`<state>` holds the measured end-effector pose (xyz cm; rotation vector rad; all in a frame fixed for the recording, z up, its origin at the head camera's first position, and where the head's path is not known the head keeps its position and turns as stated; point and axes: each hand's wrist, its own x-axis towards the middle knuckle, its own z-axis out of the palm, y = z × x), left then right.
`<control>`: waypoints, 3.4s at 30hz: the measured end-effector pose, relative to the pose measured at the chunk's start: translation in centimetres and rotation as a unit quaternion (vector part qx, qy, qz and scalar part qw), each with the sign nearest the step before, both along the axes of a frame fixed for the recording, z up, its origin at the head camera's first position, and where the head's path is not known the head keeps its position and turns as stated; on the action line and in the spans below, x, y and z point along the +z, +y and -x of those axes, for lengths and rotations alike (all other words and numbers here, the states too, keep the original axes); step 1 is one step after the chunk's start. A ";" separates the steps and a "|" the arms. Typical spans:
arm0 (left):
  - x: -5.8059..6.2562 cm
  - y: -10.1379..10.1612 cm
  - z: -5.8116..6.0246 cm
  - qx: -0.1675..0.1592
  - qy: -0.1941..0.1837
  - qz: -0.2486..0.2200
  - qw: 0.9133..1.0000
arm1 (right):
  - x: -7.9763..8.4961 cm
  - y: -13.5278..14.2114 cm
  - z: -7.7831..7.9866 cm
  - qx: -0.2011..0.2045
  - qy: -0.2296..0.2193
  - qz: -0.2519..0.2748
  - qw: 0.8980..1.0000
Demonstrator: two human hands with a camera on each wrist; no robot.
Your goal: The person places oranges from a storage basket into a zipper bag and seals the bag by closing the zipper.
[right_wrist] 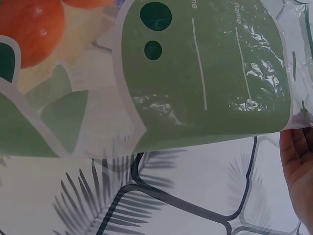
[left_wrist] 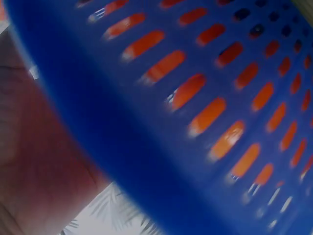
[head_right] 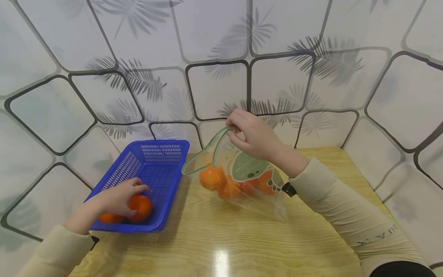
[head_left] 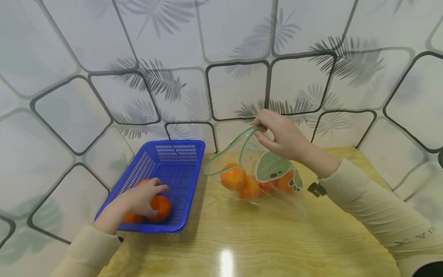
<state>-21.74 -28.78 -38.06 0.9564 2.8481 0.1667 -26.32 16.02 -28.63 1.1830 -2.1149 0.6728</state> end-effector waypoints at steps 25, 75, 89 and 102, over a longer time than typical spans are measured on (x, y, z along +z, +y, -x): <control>-5.3 -1.5 1.7 -0.006 0.003 0.004 1.000 | -0.5 -0.1 0.3 0.007 0.000 0.002 1.000; 4.5 3.4 0.5 -0.030 0.145 -0.004 0.989 | -0.3 -0.1 0.1 0.002 -0.010 0.003 1.000; 6.6 5.6 1.4 -0.043 0.156 -0.007 0.987 | -0.4 -0.1 -0.1 0.004 -0.019 0.004 1.000; 9.0 8.1 2.2 -0.088 0.191 -0.043 0.977 | -0.5 -0.1 0.0 0.006 -0.020 0.010 1.000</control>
